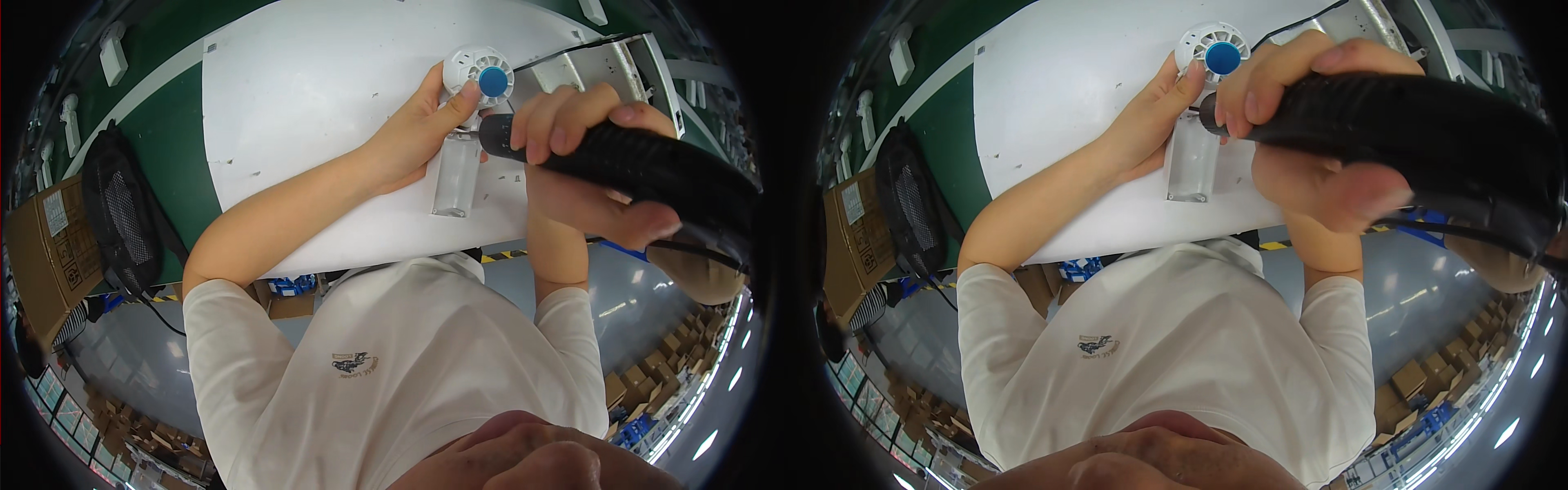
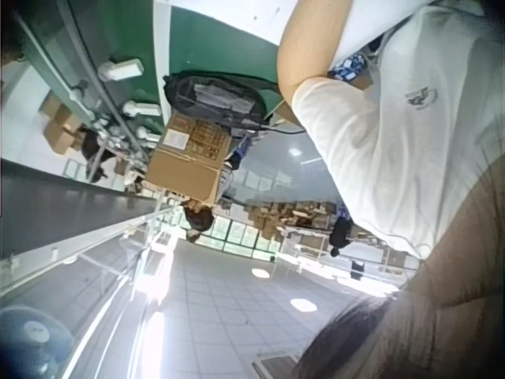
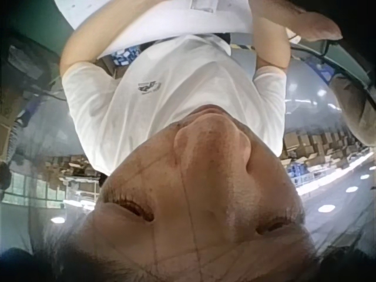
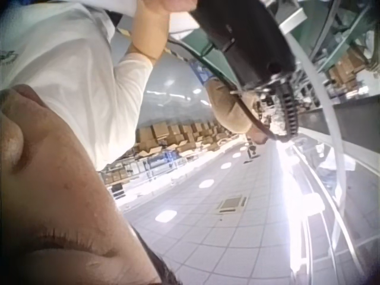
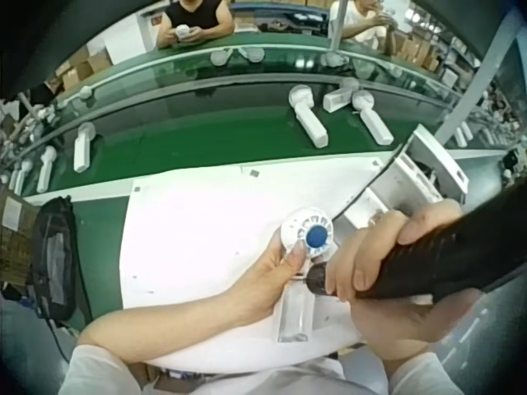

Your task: Assembling handheld electronic devices using an electric screwdriver on a production line.

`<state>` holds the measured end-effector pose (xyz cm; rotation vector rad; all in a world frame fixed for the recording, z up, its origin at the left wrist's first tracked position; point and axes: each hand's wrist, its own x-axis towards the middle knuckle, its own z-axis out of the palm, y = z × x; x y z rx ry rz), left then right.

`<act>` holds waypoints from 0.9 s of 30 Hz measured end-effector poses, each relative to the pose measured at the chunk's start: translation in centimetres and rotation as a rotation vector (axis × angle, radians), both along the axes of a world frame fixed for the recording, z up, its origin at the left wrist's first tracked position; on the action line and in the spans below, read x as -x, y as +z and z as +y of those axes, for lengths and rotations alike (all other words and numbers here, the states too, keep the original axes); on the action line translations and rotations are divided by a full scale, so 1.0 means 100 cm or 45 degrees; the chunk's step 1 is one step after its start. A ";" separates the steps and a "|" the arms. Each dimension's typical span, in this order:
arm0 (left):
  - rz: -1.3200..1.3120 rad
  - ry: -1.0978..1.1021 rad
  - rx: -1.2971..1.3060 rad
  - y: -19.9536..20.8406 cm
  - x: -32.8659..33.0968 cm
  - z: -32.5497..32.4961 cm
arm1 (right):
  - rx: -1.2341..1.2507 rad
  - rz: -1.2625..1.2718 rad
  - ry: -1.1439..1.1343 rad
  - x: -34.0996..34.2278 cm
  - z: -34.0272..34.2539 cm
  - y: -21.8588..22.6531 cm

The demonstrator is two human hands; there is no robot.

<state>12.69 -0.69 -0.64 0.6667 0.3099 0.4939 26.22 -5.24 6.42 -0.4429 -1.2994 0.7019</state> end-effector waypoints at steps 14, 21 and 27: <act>0.080 -0.018 0.034 0.004 0.004 0.001 | -0.023 -0.004 0.195 0.009 0.022 -0.016; 0.132 0.052 -0.054 0.015 -0.002 0.001 | 0.145 0.148 0.150 -0.010 0.003 0.010; 1.161 0.620 -1.084 0.060 0.026 0.150 | -0.179 -0.272 -0.858 -0.041 -0.032 0.038</act>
